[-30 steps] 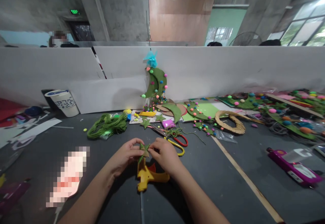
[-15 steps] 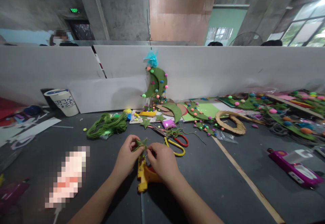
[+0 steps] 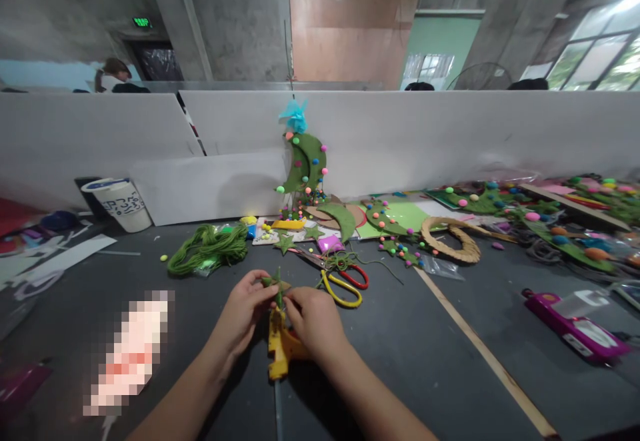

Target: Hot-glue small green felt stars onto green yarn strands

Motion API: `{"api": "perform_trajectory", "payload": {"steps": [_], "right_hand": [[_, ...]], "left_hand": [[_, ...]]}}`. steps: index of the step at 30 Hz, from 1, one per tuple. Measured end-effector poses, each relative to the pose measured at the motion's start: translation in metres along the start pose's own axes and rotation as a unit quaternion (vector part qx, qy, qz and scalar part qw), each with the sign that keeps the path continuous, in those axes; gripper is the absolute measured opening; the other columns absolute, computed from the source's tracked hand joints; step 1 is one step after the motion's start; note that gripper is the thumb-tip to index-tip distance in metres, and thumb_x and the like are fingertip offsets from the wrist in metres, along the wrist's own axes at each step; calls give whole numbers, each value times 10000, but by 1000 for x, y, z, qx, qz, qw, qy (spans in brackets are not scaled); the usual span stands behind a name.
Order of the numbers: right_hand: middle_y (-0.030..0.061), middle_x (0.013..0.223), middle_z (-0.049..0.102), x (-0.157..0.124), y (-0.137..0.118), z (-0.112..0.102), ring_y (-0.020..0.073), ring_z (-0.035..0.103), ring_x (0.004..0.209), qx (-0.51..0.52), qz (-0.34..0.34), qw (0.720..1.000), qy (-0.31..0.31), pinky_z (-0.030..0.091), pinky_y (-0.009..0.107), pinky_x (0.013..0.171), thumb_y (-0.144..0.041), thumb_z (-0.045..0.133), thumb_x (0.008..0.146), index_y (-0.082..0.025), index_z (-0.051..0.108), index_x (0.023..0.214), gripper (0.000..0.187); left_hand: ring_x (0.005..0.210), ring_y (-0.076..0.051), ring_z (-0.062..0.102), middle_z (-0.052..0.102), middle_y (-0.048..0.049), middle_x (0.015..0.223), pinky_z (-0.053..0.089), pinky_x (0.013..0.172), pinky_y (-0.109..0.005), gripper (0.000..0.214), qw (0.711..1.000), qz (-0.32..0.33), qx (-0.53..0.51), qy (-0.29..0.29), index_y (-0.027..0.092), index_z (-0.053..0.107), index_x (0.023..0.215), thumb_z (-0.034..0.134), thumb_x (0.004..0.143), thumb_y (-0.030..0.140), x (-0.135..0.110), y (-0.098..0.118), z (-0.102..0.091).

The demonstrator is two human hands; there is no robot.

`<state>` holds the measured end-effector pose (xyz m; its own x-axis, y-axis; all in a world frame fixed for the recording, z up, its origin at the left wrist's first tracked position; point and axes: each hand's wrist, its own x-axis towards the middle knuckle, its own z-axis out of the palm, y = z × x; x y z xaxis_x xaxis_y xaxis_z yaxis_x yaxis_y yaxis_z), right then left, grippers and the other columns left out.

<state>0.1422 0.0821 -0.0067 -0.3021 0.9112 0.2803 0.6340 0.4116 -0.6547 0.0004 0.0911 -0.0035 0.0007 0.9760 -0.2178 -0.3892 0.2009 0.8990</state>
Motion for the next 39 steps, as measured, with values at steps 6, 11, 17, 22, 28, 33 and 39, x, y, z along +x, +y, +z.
{"api": "perform_trajectory", "payload": {"steps": [6, 11, 17, 22, 28, 33, 39], "right_hand": [[-29, 555, 519, 8, 11, -11, 102, 492, 555, 111, 18, 992, -62, 324, 189, 520, -229, 534, 819, -161, 628, 606, 242], [-14, 645, 536, 13, 19, -25, 115, 527, 651, 124, -13, 989, -77, 377, 206, 616, -215, 564, 799, -164, 665, 667, 173], [-15, 652, 525, 11, 19, -19, 120, 526, 662, 63, 11, 997, -42, 370, 215, 621, -136, 557, 761, -165, 621, 635, 145], [-2, 699, 534, 6, 11, -4, 128, 518, 680, -37, 17, 999, 20, 356, 221, 623, -135, 549, 766, -170, 591, 649, 129], [8, 685, 568, -2, -4, 0, 131, 527, 647, -117, -13, 993, 0, 321, 218, 580, -178, 488, 835, -185, 600, 718, 162], [23, 664, 609, -4, -4, 7, 133, 540, 628, -163, -30, 986, -22, 288, 225, 566, -173, 482, 842, -183, 606, 715, 177], [23, 663, 626, -1, 3, 6, 126, 544, 614, -114, -19, 993, -18, 290, 214, 558, -169, 476, 848, -177, 625, 718, 198]], "left_hand": [[548, -90, 567, 631, 24, 650, 400, 528, -179, 294, 997, -28, 13, -74, 181, 478, 815, 693, 615, 161, 0, 6, -3], [589, -122, 593, 635, 10, 669, 395, 548, -201, 269, 985, -41, 91, -139, 185, 489, 808, 682, 621, 164, -1, 12, -7], [533, -125, 536, 541, 53, 545, 342, 509, -200, 213, 964, 15, 236, -120, 198, 492, 749, 641, 607, 144, 1, 6, -8], [533, -111, 465, 505, 63, 551, 304, 512, -194, 151, 928, 133, 348, -11, 213, 522, 706, 590, 617, 113, -1, -1, -4], [558, -120, 513, 551, 54, 582, 348, 541, -196, 180, 948, 154, 273, 55, 211, 510, 719, 638, 608, 151, 1, -2, -4], [560, -120, 551, 569, 52, 586, 398, 535, -200, 251, 978, 110, 175, 32, 206, 464, 749, 672, 610, 194, 5, -3, -6], [517, -84, 527, 596, 45, 613, 399, 521, -185, 269, 999, 8, 46, -22, 191, 448, 776, 666, 619, 165, 0, 4, -1]]}}
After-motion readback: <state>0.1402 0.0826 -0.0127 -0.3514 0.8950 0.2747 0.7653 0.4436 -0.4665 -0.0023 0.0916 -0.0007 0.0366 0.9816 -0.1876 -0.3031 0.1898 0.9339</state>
